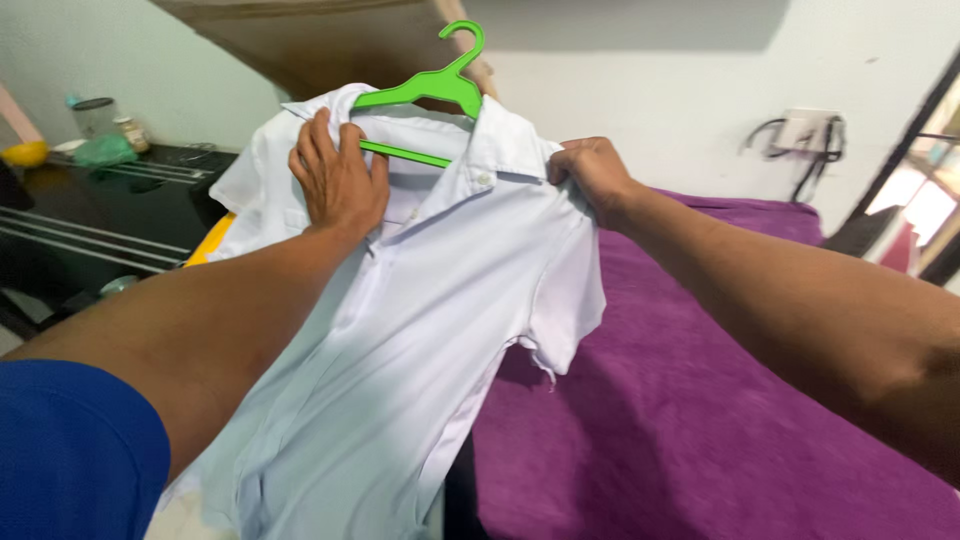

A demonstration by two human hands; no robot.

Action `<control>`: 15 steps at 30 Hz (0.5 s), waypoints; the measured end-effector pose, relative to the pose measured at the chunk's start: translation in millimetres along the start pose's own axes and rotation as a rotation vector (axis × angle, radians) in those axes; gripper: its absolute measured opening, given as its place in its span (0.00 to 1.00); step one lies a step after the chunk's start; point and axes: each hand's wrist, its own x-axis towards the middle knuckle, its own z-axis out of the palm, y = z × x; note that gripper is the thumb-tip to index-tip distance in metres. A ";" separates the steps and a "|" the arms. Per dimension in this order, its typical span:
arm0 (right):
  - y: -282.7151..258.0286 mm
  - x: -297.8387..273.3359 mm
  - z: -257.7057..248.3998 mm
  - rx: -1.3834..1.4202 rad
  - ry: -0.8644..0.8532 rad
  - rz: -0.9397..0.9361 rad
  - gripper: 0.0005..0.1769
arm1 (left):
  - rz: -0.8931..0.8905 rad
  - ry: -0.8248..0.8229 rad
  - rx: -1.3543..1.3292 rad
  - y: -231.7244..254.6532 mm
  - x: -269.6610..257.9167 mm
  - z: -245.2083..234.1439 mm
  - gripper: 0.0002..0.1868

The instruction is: The person removes a light blue shirt from a hanger, buttons it, and lays it flat on a purple towel. They then use a red iron to smooth the shirt, focusing on the front and sleeves while adjusting the fabric with their hands.

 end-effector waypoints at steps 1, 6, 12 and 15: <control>-2.2 -5.4 -15.7 -0.021 0.014 0.009 0.03 | 0.011 -0.005 -0.011 15.3 -2.1 2.7 0.19; -8.5 -44.6 -98.5 -0.070 0.084 0.029 0.03 | 0.060 -0.051 -0.057 96.6 -15.1 20.4 0.21; -9.6 -113.4 -195.8 -0.127 0.200 0.080 0.03 | 0.125 -0.146 -0.166 198.0 -33.8 37.6 0.21; -13.0 -154.7 -245.6 -0.184 0.263 0.088 0.04 | 0.155 -0.175 -0.234 251.3 -50.5 46.8 0.20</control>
